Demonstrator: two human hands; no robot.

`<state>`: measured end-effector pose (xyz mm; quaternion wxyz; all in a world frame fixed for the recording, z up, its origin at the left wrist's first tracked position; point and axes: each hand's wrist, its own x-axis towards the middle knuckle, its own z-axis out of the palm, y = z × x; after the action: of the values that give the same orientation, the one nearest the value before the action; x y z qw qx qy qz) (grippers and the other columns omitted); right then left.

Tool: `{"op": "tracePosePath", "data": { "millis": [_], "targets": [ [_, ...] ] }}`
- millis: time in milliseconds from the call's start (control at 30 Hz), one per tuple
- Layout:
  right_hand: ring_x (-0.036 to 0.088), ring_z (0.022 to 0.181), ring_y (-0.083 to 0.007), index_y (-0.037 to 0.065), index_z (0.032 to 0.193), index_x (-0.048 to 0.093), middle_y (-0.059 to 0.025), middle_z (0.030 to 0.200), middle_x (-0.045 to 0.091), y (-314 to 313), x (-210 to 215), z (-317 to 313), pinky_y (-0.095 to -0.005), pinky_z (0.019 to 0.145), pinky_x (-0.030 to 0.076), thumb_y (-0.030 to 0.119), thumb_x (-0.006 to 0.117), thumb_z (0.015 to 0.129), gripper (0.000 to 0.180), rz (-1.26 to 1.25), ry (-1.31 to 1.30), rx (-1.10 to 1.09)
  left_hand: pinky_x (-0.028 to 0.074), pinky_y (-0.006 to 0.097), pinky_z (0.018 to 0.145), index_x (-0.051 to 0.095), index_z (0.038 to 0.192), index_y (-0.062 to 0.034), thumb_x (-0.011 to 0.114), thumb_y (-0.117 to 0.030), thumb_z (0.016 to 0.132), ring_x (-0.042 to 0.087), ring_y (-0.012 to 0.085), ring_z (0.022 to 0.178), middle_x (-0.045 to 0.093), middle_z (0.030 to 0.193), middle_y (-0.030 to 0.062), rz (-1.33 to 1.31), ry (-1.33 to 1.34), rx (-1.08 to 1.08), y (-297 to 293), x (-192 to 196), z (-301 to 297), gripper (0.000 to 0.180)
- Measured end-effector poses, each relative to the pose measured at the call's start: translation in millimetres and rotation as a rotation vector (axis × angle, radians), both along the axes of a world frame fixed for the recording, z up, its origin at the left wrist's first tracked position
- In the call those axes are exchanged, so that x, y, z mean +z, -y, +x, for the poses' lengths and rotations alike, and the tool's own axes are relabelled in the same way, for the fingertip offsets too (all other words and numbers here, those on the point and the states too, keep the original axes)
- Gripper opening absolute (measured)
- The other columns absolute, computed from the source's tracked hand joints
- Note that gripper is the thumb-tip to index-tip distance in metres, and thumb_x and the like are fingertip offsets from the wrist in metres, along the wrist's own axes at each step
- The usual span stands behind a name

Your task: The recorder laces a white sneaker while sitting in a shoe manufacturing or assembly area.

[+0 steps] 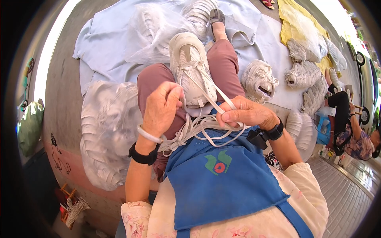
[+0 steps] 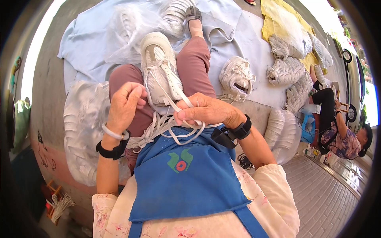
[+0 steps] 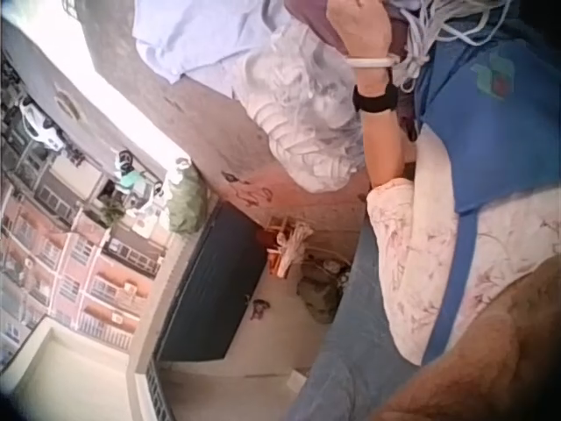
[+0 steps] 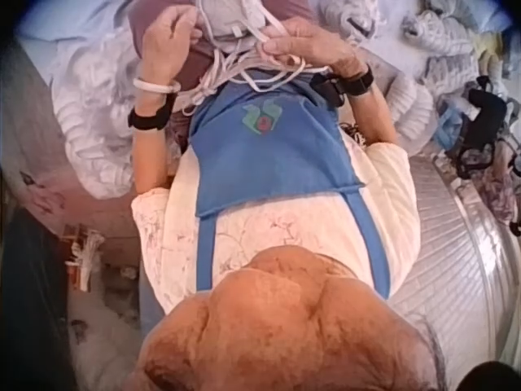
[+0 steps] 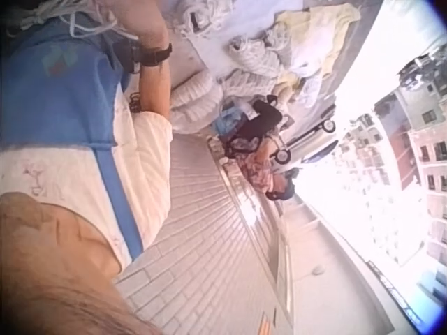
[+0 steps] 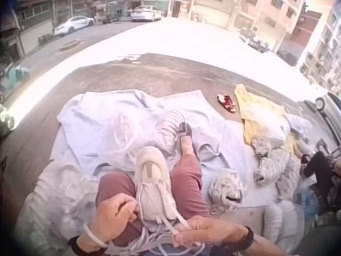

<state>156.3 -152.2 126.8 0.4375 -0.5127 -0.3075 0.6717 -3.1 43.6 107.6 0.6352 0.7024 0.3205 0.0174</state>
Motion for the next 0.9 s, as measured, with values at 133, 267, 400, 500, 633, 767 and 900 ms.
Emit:
{"op": "tracePosePath", "data": {
  "millis": [133,267,400,500,633,767,900],
  "targets": [
    [0.044,0.062,-0.0034,0.008,0.089,0.065,0.0050,0.067,0.049,-23,-4,-22,-0.0194,0.054,0.035,0.040,0.052,0.096,0.035,-0.053,-0.074,0.094,0.051,0.038,0.067,0.062,0.096,-0.0021,0.056,-0.011,0.089,0.064,0.0286,0.073,0.064,0.084,0.0134,0.651,0.165,0.062,-19,-45,32,0.013],
    [0.046,0.066,-0.0040,0.008,0.089,0.065,0.0045,0.071,0.051,-27,-11,-25,-0.0198,0.056,0.037,0.041,0.051,0.096,0.036,0.023,-0.005,0.063,0.050,0.044,0.068,0.062,0.095,-0.0022,0.057,-0.011,0.087,0.062,0.0370,0.076,0.063,0.087,0.0158,0.858,0.173,-0.095,-23,-54,44,0.013],
    [0.047,0.071,-0.0056,0.007,0.090,0.066,0.0035,0.072,0.052,-26,-10,-18,-0.0215,0.063,0.039,0.039,0.050,0.097,0.036,0.030,-0.013,0.055,0.049,0.043,0.071,0.062,0.091,-0.0020,0.059,-0.012,0.086,0.062,0.0372,0.079,0.063,0.087,0.0166,0.911,0.079,-0.161,-23,-52,51,0.012],
    [0.048,0.074,-0.0066,0.005,0.091,0.066,0.0026,0.074,0.055,-31,-11,-22,-0.0225,0.067,0.040,0.038,0.050,0.097,0.037,0.030,-0.020,0.063,0.049,0.040,0.067,0.062,0.091,-0.0017,0.060,-0.009,0.085,0.062,0.0327,0.077,0.063,0.083,0.0156,0.955,0.116,-0.176,-29,-57,53,0.010],
    [0.050,0.076,-0.0076,0.003,0.092,0.067,0.0010,0.077,0.057,-33,-14,-23,-0.0235,0.070,0.041,0.037,0.050,0.096,0.037,0.079,0.015,0.046,0.048,0.027,0.049,0.059,0.092,-0.0029,0.055,-0.006,0.089,0.059,0.0143,0.063,0.058,0.077,0.0062,0.456,-0.008,-0.140,-43,-59,51,0.005],
    [0.051,0.077,-0.0081,0.003,0.092,0.067,0.0002,0.078,0.058,-29,-17,-20,-0.0241,0.072,0.042,0.036,0.050,0.096,0.037,0.041,0.045,0.054,0.043,0.017,0.042,0.056,0.092,-0.0047,0.050,-0.007,0.093,0.050,0.0042,0.056,0.053,0.075,-0.0014,-0.341,0.009,-0.008,-51,-48,43,0.007],
    [0.050,0.072,-0.0082,0.003,0.091,0.067,0.0011,0.076,0.058,-28,-14,-22,-0.0245,0.066,0.042,0.035,0.054,0.095,0.035,0.085,-0.049,0.066,0.044,0.019,0.041,0.054,0.095,-0.0032,0.050,-0.005,0.092,0.051,0.0056,0.056,0.053,0.076,0.0003,-0.291,-0.069,-0.014,-42,-44,52,0.006]
  ]
}}
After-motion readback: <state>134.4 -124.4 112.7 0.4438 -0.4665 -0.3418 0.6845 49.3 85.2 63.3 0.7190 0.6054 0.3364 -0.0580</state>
